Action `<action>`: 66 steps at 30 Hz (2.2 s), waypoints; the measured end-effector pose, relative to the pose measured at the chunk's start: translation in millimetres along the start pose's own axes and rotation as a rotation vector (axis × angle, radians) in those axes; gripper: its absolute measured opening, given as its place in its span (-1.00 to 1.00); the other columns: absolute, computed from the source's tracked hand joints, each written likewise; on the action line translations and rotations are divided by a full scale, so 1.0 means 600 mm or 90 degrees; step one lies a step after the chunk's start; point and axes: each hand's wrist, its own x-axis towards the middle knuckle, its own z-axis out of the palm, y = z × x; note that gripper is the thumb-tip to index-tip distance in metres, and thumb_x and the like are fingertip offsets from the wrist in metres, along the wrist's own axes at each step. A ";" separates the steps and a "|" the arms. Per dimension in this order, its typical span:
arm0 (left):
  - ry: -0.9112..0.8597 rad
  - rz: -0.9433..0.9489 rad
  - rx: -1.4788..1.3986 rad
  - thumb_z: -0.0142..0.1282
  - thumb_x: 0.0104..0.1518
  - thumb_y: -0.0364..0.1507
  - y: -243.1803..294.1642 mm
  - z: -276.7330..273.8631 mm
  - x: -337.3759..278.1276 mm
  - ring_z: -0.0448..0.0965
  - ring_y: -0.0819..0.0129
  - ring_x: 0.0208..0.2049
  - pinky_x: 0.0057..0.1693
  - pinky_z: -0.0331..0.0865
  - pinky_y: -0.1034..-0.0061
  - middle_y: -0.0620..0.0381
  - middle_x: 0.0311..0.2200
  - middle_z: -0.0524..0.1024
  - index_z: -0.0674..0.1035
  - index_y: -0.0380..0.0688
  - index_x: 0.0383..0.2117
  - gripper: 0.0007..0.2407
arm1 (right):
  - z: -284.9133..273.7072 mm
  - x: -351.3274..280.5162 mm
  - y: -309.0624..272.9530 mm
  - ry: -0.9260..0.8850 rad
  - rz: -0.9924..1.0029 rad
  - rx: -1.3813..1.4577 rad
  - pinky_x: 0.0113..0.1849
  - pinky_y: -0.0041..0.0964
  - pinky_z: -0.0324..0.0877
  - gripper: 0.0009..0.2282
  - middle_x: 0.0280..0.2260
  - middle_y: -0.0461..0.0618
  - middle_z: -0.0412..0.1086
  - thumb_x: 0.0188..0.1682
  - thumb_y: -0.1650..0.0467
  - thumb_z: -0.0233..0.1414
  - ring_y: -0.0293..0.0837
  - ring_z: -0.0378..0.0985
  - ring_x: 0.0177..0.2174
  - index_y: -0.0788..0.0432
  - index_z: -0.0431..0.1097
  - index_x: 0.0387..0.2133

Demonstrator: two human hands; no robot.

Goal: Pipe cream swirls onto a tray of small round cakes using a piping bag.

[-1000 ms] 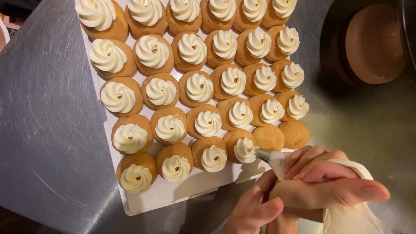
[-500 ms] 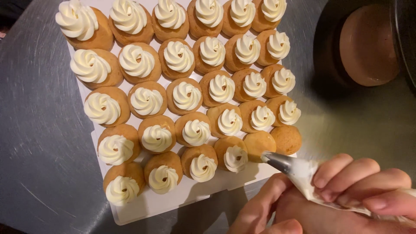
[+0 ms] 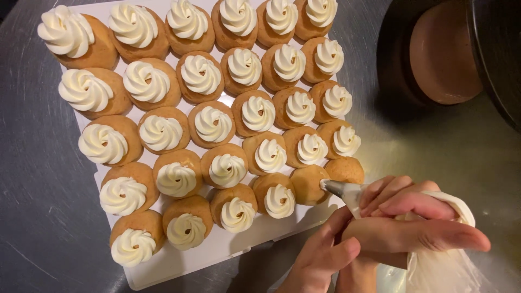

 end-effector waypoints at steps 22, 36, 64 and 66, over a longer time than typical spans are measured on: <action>-0.018 0.059 -0.037 0.08 0.14 -0.21 -0.007 -0.008 -0.027 0.16 0.19 0.33 0.44 -0.06 0.33 -0.10 0.30 0.22 0.19 -0.36 0.32 -0.34 | 0.006 -0.023 -0.023 -0.030 0.005 0.019 -0.63 -0.36 0.05 -0.26 -0.73 -0.16 -0.14 -0.19 -0.33 -0.20 -0.29 -0.12 -0.74 0.04 -0.21 -0.81; 0.021 0.040 -0.024 0.14 0.14 -0.12 -0.053 -0.021 -0.036 0.17 0.27 0.32 0.41 -0.06 0.36 -0.02 0.29 0.26 0.22 -0.32 0.33 -0.31 | -0.022 -0.028 -0.008 -0.056 0.007 -0.013 -0.66 -0.40 -0.03 -0.24 -0.75 -0.20 -0.20 -0.17 -0.34 -0.28 -0.32 -0.15 -0.76 0.03 -0.24 -0.88; -0.076 0.160 0.062 -0.08 0.34 -0.24 0.046 0.112 0.020 0.10 0.13 0.44 0.58 -0.11 0.15 -0.13 0.34 0.16 0.14 -0.34 0.32 -0.47 | -0.079 0.076 0.041 -0.014 -0.106 0.199 -0.40 -0.48 -0.01 -0.54 -0.32 -0.27 0.01 0.04 -0.12 0.00 -0.39 -0.12 -0.49 -0.11 0.29 -0.06; -0.052 0.135 0.189 -0.13 0.32 -0.08 0.025 0.106 0.035 0.05 0.00 0.43 0.49 -0.10 0.14 -0.28 0.36 0.09 0.10 -0.38 0.32 -0.37 | -0.084 0.097 0.041 0.181 -0.008 0.154 -0.57 -0.45 0.04 -0.49 -0.49 -0.22 0.10 -0.22 -0.13 0.06 -0.37 -0.01 -0.62 -0.04 0.39 -0.27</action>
